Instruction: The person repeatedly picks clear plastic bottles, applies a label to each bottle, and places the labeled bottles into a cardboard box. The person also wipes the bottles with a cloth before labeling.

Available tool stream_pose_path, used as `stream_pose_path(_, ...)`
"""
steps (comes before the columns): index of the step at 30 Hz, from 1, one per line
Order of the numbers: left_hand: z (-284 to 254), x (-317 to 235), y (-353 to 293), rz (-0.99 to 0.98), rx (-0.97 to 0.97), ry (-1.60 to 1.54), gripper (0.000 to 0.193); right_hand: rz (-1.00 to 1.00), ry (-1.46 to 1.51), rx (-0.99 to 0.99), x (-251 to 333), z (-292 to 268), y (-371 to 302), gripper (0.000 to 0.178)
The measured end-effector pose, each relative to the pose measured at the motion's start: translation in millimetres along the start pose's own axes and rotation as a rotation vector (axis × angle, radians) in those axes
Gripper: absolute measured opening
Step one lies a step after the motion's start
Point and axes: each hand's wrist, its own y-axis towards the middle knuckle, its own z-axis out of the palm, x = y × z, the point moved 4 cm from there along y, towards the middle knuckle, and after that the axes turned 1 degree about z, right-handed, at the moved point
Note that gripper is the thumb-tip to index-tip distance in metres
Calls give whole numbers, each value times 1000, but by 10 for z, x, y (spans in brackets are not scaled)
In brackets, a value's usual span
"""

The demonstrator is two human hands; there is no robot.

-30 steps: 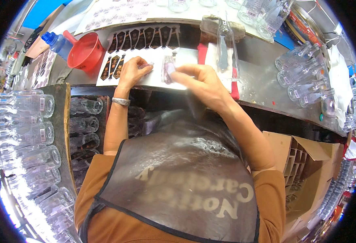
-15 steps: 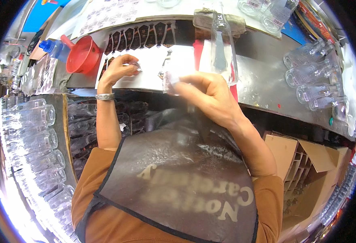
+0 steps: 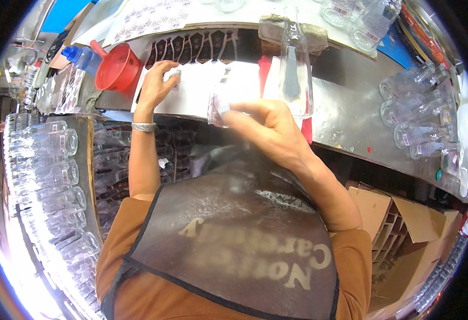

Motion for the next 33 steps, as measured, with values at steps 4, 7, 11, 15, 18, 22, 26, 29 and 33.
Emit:
stream_pose_path(4, 38, -43, 2, -78, 91, -218, 30, -32, 15, -38, 44, 0, -25, 20)
stream_pose_path(7, 128, -14, -23, -317, 257, -688, 30, -45, 15, -35, 61, -8, -55, 21)
stream_pose_path(11, 237, 9, -28, -313, 410, -308, 53, -25, 43, -47, 39, 9, -75, 20)
stream_pose_path(15, 222, -176, -121, -137, 230, 284, 60, -19, 34, -27, 16, -9, -70, 27)
stream_pose_path(18, 138, -231, -180, -33, -93, 351, 64, -34, 9, -41, 37, 16, -58, 18)
stream_pose_path(22, -305, -1140, -132, -2, -134, -470, 44, -82, -41, -94, 6, -77, -32, 28)
stream_pose_path(26, -410, -1908, -335, 144, 109, -688, 37, -210, -82, -192, 37, -70, 8, 27)
stream_pose_path(29, -318, -1903, -319, 222, 86, -707, 28, -181, -106, -205, 57, -123, -25, 27)
stream_pose_path(33, -268, -1998, -345, 116, 99, -872, 17, -282, -191, -245, 37, -175, -49, 27)
